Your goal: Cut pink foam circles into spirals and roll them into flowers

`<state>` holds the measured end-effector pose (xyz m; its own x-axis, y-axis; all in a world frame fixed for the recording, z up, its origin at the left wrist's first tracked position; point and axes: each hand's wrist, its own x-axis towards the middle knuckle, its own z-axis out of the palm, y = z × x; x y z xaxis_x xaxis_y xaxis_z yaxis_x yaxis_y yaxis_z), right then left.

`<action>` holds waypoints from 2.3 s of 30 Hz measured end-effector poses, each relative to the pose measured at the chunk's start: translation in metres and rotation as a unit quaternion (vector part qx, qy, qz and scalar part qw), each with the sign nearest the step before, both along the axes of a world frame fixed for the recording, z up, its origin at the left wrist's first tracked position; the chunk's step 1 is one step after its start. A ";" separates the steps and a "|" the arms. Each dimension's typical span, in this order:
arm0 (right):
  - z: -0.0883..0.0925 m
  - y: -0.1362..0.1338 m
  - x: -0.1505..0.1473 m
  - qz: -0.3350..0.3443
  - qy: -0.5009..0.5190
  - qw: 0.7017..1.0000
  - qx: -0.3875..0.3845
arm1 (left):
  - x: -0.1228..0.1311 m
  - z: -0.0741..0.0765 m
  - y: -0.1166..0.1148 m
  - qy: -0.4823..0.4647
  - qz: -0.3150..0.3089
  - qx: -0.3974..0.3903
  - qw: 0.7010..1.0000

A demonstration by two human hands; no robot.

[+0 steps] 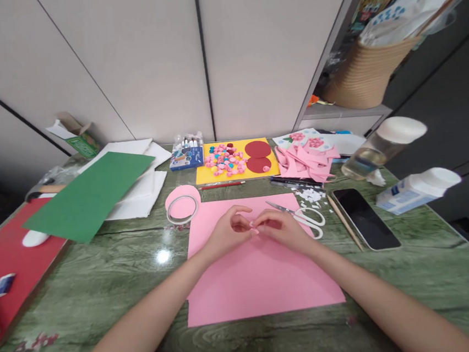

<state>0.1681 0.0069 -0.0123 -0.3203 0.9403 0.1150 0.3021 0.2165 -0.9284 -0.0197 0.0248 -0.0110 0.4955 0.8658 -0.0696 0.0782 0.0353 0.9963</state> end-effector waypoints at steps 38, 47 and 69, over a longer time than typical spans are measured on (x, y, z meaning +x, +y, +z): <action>-0.003 0.006 0.002 -0.014 0.085 0.990 -0.110 | 0.007 0.005 -0.005 -0.036 0.023 -0.062 0.997; -0.001 0.007 0.002 -0.005 0.080 0.989 -0.125 | 0.008 0.003 -0.007 -0.039 0.025 -0.062 0.997; -0.002 0.007 0.004 0.015 0.087 0.992 -0.086 | 0.007 0.000 -0.006 -0.020 0.029 -0.024 0.999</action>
